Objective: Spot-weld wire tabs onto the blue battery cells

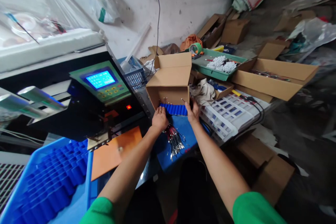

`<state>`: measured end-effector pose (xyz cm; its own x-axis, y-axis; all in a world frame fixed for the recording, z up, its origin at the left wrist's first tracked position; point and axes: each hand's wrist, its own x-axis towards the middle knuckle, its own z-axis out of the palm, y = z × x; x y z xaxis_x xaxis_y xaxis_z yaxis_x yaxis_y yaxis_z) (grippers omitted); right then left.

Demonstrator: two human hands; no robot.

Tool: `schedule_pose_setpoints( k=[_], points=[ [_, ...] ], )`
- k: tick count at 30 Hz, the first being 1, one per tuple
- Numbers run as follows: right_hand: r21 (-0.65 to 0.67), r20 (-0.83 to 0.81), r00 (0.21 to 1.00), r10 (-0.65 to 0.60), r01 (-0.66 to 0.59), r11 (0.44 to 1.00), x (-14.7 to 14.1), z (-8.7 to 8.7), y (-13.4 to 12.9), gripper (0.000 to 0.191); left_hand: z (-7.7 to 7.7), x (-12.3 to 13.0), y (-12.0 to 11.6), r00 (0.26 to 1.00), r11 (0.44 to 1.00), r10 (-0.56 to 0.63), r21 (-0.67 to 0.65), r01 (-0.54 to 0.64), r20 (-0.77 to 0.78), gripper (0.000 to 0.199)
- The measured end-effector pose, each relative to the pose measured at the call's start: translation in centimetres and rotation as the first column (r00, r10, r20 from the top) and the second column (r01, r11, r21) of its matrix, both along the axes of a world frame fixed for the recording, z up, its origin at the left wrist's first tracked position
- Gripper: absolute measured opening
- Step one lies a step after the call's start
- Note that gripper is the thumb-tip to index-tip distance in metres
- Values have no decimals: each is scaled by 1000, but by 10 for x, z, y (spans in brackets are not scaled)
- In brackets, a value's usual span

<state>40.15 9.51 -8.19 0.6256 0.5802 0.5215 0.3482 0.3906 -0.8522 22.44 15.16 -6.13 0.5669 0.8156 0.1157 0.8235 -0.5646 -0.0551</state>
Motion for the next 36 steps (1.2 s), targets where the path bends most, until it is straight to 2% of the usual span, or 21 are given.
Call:
schedule_pose_setpoints(
  k=[9,19,31,36],
  points=[
    [0,-7,1000,4,-4,1000,1,-1,0,53,1,1,-2,998,1000,-17,-10,16,-57,70],
    [-21,9,1000,-8,8,1000,-1,0,-2,53,3,3,-8,999,998,-29,-63,30,14,73],
    [-13,20,1000,-5,5,1000,-1,2,-5,50,11,3,-10,1000,999,-12,-42,13,8,56],
    [-25,36,999,-11,12,1000,-1,2,-5,49,13,4,-12,996,996,-18,-90,26,83,61]
  ],
)
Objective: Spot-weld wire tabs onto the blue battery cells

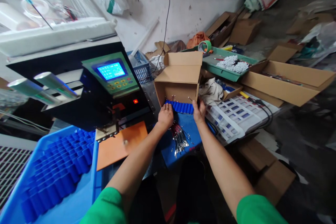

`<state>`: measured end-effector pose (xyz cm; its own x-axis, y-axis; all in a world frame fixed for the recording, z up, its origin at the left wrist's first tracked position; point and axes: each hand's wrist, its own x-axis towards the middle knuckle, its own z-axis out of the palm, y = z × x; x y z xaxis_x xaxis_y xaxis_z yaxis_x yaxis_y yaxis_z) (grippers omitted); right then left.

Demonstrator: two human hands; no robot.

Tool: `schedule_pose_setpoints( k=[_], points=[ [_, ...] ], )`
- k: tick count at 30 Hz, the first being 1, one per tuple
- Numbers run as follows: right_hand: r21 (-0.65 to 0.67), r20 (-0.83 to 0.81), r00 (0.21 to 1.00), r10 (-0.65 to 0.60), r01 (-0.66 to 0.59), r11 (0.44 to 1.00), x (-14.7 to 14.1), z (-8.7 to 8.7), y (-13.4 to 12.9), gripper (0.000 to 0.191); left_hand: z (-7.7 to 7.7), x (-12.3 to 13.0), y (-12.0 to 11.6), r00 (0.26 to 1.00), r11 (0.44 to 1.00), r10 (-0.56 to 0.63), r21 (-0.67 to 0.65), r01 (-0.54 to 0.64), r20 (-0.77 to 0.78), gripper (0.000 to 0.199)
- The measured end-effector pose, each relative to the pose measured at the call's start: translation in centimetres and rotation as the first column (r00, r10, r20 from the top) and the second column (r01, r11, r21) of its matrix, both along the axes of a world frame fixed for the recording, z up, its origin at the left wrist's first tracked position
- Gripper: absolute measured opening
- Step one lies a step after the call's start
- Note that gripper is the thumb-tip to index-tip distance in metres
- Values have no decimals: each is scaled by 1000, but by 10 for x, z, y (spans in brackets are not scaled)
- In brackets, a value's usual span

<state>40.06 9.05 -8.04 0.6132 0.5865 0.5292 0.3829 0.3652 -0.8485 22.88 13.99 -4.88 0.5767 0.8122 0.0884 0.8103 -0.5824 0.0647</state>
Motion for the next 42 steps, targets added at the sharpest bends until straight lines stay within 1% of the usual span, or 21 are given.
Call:
schedule_pose_setpoints(
  k=[3,5,7,9,11,13,14,15,17,20,22,23,25,26,27,29,30,31,34,36,42],
  points=[
    [1,5,1000,14,-14,1000,0,-1,0,50,12,-1,4,994,995,32,-101,-22,100,62],
    [7,15,1000,22,-22,1000,1,-3,0,53,28,-6,5,981,990,77,-133,-54,178,60],
    [20,31,999,21,-22,1000,2,-7,1,56,50,-22,1,947,986,94,-159,-47,308,58],
    [31,40,999,4,-5,1000,3,-11,4,59,74,-50,-14,875,976,75,-217,35,478,51],
    [29,20,999,-43,42,999,4,-15,7,59,94,-89,-38,815,957,28,-251,146,579,40],
    [11,-25,993,-117,117,993,5,-17,11,61,106,-134,-69,790,957,38,-250,147,612,37],
    [0,-48,986,-157,157,988,5,-17,12,61,108,-156,-86,791,961,50,-245,129,610,37],
    [-11,-68,978,-196,195,981,6,-17,13,62,108,-177,-101,799,966,63,-239,103,598,37],
    [-25,-93,958,-272,271,962,6,-14,13,61,102,-214,-130,797,979,95,-199,32,597,36],
    [-12,-117,933,-340,341,940,4,-8,2,56,88,-253,-165,788,992,90,-129,-13,609,32],
    [-9,-103,939,-327,328,945,-1,-5,-13,53,78,-271,-185,781,997,64,-64,-30,621,29],
    [-23,-81,950,-301,300,954,-5,-4,-22,51,72,-279,-194,778,999,54,-31,-44,625,28],
    [-91,-18,983,-184,181,979,-14,-1,-39,45,62,-291,-208,771,996,51,25,-86,635,26],
    [-148,17,996,-92,94,984,-20,1,-46,41,56,-295,-214,765,993,56,44,-109,641,25],
    [-216,49,999,12,-1,976,-25,3,-51,37,50,-299,-219,756,990,60,59,-130,652,24],
    [-357,105,974,199,-150,922,-36,9,-56,28,40,-303,-224,730,984,67,76,-161,680,22],
    [-419,137,955,262,-184,889,-42,13,-55,24,36,-304,-226,717,982,68,80,-171,694,21],
    [-475,175,936,304,-190,859,-47,16,-53,21,33,-304,-226,706,981,68,81,-175,705,21],
    [-601,273,885,377,-149,785,-60,24,-41,15,30,-301,-225,700,980,66,86,-180,711,21],
    [-647,299,866,400,-124,752,-68,25,-33,16,30,-299,-225,712,979,52,105,-175,700,20],
    [-684,291,880,375,-83,725,-80,16,-25,21,26,-297,-224,747,968,15,176,-176,664,20]
  ],
)
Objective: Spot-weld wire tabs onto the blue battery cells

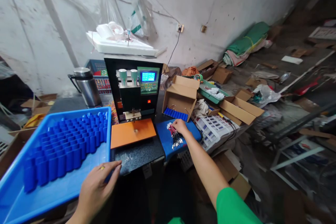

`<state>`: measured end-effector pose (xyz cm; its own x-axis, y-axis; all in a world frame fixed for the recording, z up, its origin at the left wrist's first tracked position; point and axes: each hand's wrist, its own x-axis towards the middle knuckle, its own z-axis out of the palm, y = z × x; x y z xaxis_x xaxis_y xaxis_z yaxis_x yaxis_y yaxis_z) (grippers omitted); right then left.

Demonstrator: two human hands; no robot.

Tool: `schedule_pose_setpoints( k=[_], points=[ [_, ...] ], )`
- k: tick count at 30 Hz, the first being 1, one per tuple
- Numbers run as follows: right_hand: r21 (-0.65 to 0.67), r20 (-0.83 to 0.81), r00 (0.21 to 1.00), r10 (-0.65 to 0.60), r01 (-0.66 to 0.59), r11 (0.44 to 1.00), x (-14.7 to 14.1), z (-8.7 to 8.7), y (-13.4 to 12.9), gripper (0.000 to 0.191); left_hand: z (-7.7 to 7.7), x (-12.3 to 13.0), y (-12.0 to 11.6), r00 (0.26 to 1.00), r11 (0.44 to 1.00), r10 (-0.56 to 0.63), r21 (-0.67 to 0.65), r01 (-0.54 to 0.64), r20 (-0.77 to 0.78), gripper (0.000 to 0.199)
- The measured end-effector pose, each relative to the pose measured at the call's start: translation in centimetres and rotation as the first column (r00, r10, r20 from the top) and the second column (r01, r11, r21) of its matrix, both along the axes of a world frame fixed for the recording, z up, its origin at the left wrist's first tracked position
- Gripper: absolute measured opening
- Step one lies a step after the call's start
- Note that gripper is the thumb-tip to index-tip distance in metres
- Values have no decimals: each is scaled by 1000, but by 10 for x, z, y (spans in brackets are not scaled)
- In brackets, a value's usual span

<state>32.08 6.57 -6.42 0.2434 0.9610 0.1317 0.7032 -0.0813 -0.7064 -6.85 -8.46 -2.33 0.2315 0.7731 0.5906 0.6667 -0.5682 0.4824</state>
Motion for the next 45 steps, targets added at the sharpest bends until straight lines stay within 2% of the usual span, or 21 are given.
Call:
schedule_pose_setpoints(
  k=[10,19,29,33,36,39,42,45],
  points=[
    [-17,-108,993,36,-38,999,11,-9,-3,22,-8,0,1,998,995,21,98,-15,-58,21],
    [-9,-138,990,24,-25,1000,13,-16,-3,20,-11,1,0,996,993,57,110,-50,-62,22],
    [24,-275,960,46,-41,999,16,-17,-9,24,-12,2,0,998,993,57,109,-52,-42,21],
    [72,-324,946,34,-11,997,17,-17,-10,27,-11,2,0,998,994,61,96,-57,-35,22],
    [129,-368,930,0,51,990,21,-8,-10,30,-10,2,-1,998,994,55,90,-54,-14,22],
    [236,-454,891,2,118,964,24,10,-12,34,-9,3,-2,998,995,56,76,-57,8,22],
    [379,-540,840,57,183,907,24,30,-13,34,-9,3,-2,998,996,58,66,-58,8,23],
    [457,-636,766,91,279,845,18,48,-15,33,-8,2,-2,998,996,60,60,-61,25,24]
  ],
)
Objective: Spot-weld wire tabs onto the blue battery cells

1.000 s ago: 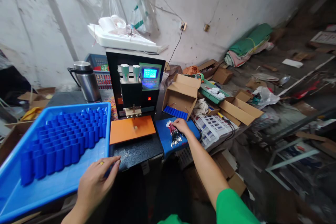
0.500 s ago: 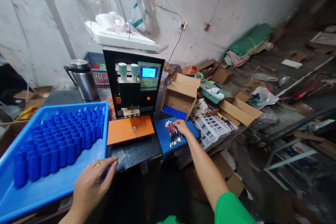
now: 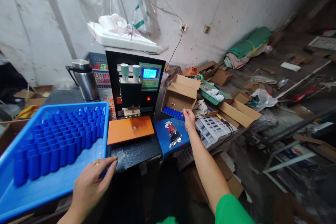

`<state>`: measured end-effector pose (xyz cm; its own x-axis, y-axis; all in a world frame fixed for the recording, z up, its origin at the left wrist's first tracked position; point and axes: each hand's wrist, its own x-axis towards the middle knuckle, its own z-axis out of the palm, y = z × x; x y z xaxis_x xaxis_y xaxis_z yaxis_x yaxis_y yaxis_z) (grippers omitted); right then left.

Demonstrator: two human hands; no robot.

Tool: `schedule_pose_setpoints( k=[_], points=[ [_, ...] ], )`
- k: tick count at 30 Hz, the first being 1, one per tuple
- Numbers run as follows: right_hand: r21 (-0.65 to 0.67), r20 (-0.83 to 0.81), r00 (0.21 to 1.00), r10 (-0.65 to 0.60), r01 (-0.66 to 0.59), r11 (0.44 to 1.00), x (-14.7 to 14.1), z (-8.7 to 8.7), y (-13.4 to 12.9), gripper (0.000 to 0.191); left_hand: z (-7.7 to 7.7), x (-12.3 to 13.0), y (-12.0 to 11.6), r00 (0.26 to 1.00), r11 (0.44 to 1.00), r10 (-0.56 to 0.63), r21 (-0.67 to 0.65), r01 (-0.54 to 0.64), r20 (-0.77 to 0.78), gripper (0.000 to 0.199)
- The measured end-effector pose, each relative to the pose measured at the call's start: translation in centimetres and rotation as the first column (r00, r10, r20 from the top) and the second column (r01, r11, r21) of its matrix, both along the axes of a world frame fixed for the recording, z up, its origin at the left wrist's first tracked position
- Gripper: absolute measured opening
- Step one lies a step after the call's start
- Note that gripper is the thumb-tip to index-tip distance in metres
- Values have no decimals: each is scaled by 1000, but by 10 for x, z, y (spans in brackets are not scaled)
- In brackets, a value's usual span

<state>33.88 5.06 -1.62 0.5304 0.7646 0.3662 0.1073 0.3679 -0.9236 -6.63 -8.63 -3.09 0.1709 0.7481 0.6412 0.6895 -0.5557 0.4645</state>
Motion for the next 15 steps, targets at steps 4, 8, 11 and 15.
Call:
schedule_pose_setpoints(
  k=[4,8,11,15],
  points=[
    [66,-235,972,-5,21,998,-22,17,-8,34,5,1,0,997,999,-18,-27,20,78,23],
    [36,-351,930,105,-99,994,-67,26,-29,31,13,21,0,982,997,-75,-15,79,172,19],
    [-13,-405,893,197,-221,975,-116,24,-50,31,18,51,0,975,990,-134,-6,138,177,19],
    [-53,-489,818,303,-374,926,-177,19,-79,31,19,84,1,981,992,-121,-22,126,149,20]
  ],
)
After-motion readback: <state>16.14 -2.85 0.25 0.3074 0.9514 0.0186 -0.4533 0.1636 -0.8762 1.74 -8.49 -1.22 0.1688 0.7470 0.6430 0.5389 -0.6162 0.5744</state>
